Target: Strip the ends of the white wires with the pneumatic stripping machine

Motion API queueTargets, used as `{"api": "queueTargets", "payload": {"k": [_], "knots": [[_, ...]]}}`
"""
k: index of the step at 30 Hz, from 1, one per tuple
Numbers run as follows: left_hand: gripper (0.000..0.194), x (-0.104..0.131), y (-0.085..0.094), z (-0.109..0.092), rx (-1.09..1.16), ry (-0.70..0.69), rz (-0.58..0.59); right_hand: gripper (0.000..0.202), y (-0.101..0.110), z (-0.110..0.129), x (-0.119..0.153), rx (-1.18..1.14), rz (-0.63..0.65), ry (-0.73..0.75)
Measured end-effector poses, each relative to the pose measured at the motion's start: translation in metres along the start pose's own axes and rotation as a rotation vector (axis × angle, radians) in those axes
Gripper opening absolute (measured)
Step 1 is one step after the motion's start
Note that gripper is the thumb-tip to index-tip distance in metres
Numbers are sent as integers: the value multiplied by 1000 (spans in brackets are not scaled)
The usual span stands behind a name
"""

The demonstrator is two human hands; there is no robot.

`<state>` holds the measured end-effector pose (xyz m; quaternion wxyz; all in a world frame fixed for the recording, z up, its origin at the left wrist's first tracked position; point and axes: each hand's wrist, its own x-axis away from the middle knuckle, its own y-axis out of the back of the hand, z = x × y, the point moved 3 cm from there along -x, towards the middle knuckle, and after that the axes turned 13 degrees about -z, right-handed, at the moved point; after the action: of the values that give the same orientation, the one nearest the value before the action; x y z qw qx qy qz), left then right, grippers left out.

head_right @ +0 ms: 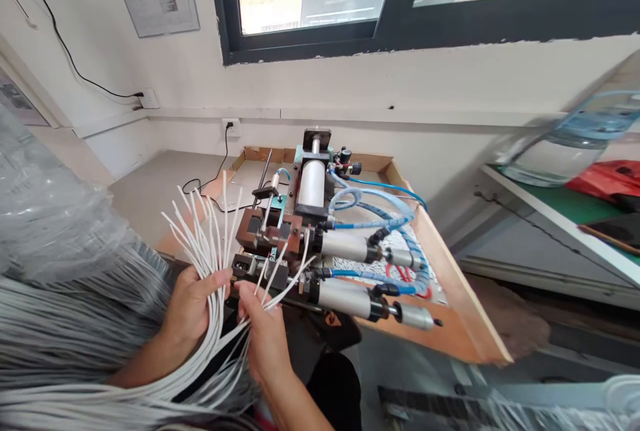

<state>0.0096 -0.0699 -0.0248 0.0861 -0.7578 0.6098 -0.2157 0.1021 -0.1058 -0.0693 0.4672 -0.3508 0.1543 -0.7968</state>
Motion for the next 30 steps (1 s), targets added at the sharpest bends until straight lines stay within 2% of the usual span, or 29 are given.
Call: {"api": "queueTargets", "payload": {"k": [5,8,11,14,17,21,30], "knots": [[18,21,17,26,-87,171,130,23,-2,12,2,63,82,50],[14,25,27,35,-98,224,84,22,2,11,2,147,75,110],[12,23,35,38,-121,206,12,25,12,6,2,245,19,152],[11,21,39,41,-107,208,20,30,18,1,2,296,26,166],[11,21,40,39,-13,207,25,29,21,0,1,266,-11,137],[14,20,41,32,97,177,-26,31,18,0,-1,214,-58,70],[8,17,38,32,88,152,6,29,7,2,-5,88,-58,-85]]}}
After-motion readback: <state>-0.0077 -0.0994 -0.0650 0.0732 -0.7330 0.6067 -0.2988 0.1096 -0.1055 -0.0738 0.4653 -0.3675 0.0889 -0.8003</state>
